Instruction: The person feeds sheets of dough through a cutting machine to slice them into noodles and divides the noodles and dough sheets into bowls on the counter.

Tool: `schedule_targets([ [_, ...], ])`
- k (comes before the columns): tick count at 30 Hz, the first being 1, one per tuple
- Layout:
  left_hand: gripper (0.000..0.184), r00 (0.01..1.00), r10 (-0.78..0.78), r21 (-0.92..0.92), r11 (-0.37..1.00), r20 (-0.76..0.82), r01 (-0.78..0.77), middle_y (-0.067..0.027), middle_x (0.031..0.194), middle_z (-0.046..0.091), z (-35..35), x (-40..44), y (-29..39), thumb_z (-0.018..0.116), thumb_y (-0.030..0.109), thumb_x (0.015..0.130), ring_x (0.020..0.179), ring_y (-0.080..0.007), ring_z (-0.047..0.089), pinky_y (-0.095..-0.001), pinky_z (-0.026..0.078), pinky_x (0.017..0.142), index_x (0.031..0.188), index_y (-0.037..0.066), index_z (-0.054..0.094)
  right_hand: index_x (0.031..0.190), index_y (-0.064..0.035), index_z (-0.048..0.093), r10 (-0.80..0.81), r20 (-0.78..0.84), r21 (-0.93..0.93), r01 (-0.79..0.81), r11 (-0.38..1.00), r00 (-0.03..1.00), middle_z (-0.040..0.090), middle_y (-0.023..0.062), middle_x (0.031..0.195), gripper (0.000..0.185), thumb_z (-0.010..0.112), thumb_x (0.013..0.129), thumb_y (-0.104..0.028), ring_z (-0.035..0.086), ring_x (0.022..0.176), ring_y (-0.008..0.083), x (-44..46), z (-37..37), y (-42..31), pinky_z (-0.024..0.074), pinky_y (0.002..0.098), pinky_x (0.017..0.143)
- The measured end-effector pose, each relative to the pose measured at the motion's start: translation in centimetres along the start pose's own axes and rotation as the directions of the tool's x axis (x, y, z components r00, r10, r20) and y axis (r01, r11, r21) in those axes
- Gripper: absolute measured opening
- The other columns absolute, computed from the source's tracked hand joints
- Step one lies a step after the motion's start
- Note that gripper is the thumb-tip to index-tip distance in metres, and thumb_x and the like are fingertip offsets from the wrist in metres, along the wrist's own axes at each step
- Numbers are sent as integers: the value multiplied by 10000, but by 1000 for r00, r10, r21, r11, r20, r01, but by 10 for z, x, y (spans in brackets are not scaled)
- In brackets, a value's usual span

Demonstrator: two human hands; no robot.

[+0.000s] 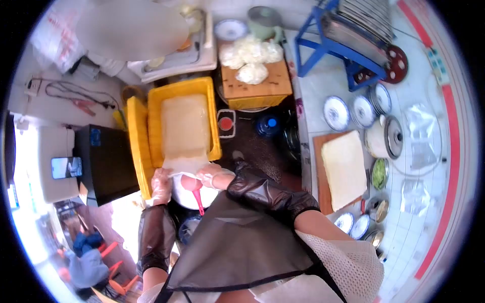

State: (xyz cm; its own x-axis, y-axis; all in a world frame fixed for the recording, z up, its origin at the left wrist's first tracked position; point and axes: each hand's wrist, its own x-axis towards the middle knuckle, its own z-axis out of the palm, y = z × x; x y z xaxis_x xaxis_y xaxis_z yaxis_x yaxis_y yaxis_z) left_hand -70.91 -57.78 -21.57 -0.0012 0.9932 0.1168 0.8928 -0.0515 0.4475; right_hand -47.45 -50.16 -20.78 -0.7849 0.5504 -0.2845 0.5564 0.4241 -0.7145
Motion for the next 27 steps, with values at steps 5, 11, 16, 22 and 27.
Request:
schedule_targets([
  [5, 331, 988, 147, -74, 986, -45, -150, -162, 844, 549, -53, 36, 87, 470, -85, 624, 858, -358, 508, -416, 429, 753, 900, 40, 602, 702, -40, 576, -70, -207, 98, 92, 991, 976, 573, 189, 705, 105, 505, 696, -117, 561, 698, 384, -62, -69, -1, 441, 446, 618],
  [11, 222, 970, 236, -128, 962, -59, -242, -127, 796, 561, -100, 123, 212, 614, -30, 618, 824, -304, 557, -376, 452, 695, 806, 77, 664, 979, -1, 551, -241, -397, -132, 205, 970, 885, 556, 207, 1015, 276, 539, 754, -159, 513, 976, 372, -164, -193, 52, 420, 403, 788],
  [16, 168, 894, 445, -213, 870, -45, -444, -90, 699, 527, -134, 208, 349, 703, 7, 603, 663, -260, 527, -329, 426, 592, 746, 37, 620, 861, -33, 483, -289, -550, -228, 193, 954, 784, 534, 135, 856, 189, 608, 762, -137, 538, 862, 304, -303, -347, 49, 429, 374, 730],
  [22, 353, 837, 540, -131, 826, -89, -548, -71, 841, 626, -154, 318, 475, 765, 240, 686, 782, -182, 575, -290, 475, 709, 929, 28, 620, 847, -62, 509, 22, -791, 226, 258, 939, 611, 567, -6, 782, 190, 676, 766, -103, 552, 755, 88, -402, -488, 67, 452, 247, 690],
  [27, 323, 823, 540, -186, 803, -176, -566, -58, 774, 625, -171, 426, 584, 708, 270, 737, 717, -129, 563, -280, 456, 674, 960, 48, 640, 909, -52, 566, -20, -984, 1, 117, 993, 177, 610, 43, 828, 274, 702, 719, -195, 573, 786, 126, -425, -619, 101, 453, 264, 687],
])
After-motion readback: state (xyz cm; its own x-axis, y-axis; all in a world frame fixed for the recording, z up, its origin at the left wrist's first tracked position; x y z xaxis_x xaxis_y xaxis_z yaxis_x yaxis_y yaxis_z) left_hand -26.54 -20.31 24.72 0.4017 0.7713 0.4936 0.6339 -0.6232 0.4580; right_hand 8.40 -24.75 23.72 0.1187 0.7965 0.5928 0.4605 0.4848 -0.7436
